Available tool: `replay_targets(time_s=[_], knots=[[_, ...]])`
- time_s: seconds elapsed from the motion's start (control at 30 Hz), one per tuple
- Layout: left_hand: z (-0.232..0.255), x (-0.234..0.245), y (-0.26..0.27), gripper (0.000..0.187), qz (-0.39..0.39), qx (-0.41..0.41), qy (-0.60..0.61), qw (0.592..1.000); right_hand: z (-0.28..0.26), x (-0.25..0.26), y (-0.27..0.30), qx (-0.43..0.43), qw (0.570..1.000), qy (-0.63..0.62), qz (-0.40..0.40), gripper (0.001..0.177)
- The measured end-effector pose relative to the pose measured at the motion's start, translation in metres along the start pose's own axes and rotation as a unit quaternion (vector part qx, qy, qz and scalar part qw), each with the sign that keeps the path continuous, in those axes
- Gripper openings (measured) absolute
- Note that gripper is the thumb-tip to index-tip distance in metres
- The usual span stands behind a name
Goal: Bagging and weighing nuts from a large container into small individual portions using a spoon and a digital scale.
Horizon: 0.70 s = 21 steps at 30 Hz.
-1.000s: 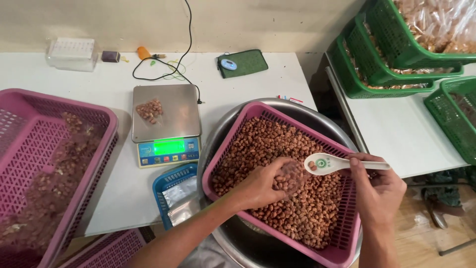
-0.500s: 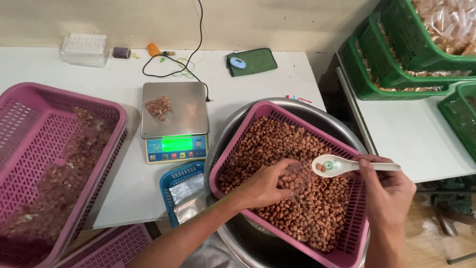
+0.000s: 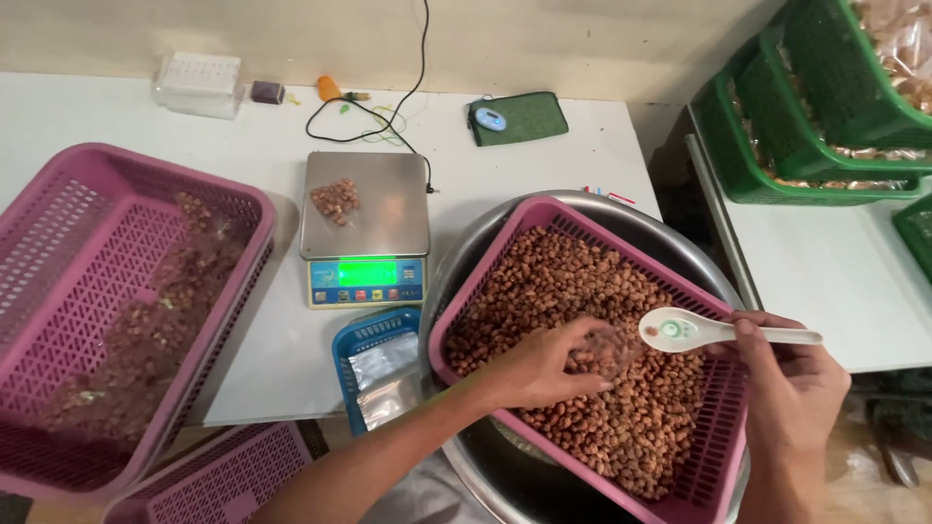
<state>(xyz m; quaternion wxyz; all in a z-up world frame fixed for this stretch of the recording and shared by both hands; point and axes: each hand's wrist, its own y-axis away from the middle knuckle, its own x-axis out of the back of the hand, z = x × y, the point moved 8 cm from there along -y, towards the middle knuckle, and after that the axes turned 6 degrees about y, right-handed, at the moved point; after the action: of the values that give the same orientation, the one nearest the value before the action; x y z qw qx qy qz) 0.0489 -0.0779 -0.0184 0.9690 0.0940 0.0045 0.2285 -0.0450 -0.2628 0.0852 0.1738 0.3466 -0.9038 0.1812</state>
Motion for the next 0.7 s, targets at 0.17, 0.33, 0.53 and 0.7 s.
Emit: replay_targets(time_s=[0.17,0.33,0.53,0.7], knots=[[0.006,0.023,0.01,0.019,0.104,-0.122,0.069,0.985,0.074,0.004,-0.016,-0.097,0.974,-0.207,0.003,0.013],[0.004,0.154,0.016,0.023,0.297,-0.133,-0.044,0.945,0.107,0.014,-0.005,-0.136,0.988,-0.07,0.02,0.016],[-0.082,0.274,0.03,0.015,0.485,-0.207,-0.385,0.758,0.091,0.001,0.02,-0.066,0.995,0.069,0.007,0.016],[-0.099,0.269,0.064,0.081,0.486,-0.114,-0.515,0.697,0.103,0.009,0.022,-0.059,0.988,0.139,0.027,0.019]])
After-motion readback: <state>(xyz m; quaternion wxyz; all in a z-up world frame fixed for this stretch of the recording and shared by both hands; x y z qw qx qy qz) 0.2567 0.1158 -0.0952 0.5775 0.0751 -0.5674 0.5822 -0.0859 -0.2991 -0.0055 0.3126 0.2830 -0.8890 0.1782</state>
